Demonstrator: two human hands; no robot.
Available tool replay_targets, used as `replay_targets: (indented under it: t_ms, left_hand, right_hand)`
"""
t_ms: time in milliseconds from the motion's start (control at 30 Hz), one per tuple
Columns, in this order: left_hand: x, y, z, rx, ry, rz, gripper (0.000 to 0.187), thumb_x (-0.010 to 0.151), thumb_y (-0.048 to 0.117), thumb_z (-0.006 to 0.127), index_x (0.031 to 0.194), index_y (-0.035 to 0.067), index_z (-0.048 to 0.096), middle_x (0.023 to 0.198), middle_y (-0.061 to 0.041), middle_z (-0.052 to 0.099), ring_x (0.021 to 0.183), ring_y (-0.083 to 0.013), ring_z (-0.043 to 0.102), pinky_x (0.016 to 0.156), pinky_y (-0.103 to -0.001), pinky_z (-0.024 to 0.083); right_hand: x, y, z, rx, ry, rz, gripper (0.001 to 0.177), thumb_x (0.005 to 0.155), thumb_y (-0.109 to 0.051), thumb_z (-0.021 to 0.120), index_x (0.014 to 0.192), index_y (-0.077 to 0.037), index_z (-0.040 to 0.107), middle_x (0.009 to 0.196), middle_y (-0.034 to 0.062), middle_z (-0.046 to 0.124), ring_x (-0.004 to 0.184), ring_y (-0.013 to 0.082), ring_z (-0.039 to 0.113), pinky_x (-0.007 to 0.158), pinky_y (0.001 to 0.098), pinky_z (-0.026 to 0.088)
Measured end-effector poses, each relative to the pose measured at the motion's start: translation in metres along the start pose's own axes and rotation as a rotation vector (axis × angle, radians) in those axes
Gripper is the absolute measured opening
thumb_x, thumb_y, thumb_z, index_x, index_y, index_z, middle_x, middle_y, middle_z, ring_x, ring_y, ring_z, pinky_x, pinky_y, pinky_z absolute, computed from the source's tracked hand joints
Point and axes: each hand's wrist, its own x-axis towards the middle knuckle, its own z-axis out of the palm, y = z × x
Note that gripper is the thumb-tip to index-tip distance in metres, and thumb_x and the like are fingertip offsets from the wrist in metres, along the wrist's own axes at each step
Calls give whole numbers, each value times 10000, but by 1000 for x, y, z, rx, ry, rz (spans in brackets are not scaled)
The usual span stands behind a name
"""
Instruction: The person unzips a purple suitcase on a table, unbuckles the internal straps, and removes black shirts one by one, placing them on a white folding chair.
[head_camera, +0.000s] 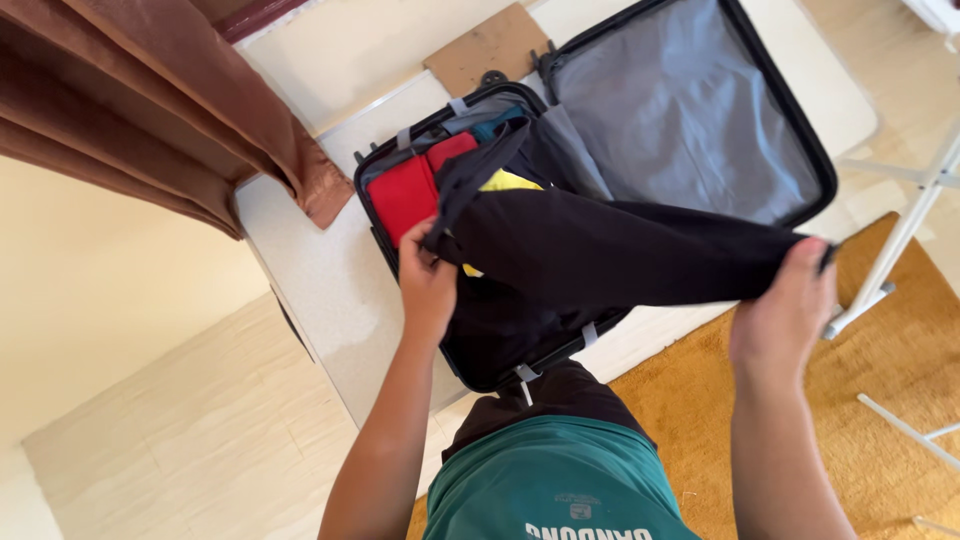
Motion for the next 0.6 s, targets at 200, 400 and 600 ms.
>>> replay_targets:
  t_ms: [200,400,600]
  left_hand:
    - [15,7,-3,-66,16,-100,413,952,-60,641,1329,33,502,1270,-113,644,1167,-172,638,990,-302,523]
    - [-4,25,25,-111,-266,-32,526,939,-10,657,1406,84,435,1411,-49,573,1267,-165,587,1084,-306,481]
    - [-43,70,65,471,-425,226,493,879,162,767,1330,69,591,1241,-112,694,1181,-252,629,1062,-376,454]
  right_hand:
    - [-13,-21,-3,255,71,-59,244,1185,-297,509,1258,-65,529,1118,48,601,1048,173,613,1047,359,544]
    - [-43,1,6,-598,-91,54,559,1045,-342,682,1483,-57,481,1246,62,624,1111,165,603,969,329,507]
    - [-80,60,30,-796,-504,-12,1229,750,-240,912,1582,-25,32,1317,279,498,1141,333,584,878,397,541]
